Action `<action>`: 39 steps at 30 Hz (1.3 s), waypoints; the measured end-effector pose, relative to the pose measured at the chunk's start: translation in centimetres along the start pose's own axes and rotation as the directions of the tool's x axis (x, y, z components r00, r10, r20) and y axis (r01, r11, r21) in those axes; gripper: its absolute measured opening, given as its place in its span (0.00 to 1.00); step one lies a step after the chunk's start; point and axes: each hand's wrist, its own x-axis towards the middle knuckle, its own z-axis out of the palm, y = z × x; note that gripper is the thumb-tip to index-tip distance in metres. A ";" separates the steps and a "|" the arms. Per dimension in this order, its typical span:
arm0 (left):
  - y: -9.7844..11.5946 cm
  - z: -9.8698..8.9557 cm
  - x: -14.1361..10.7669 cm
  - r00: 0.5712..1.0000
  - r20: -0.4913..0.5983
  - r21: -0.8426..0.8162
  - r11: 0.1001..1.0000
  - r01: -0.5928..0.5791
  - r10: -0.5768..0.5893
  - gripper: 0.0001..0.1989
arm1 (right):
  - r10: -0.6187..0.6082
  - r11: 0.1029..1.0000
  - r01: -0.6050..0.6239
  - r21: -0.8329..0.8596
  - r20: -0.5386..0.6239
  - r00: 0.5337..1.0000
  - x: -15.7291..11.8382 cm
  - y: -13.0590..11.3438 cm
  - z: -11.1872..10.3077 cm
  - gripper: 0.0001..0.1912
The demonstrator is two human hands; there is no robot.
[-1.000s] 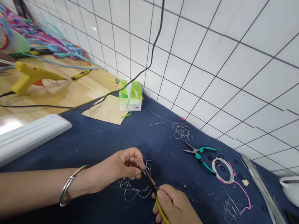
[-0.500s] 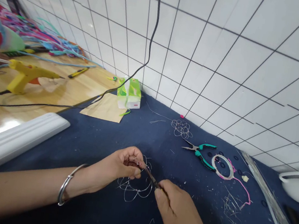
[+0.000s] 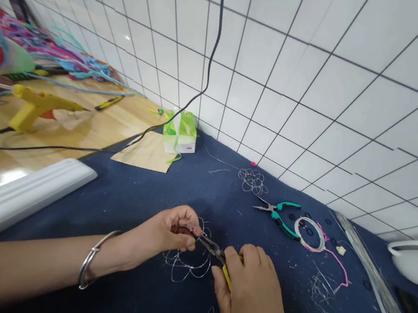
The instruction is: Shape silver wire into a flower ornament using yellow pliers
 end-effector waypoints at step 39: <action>1.0 -0.2 0.0 0.976 0.042 0.057 0.976 0.211 -0.213 0.06 | -0.147 0.942 0.100 -0.320 -0.127 0.981 0.4 0.7 0.7 0.10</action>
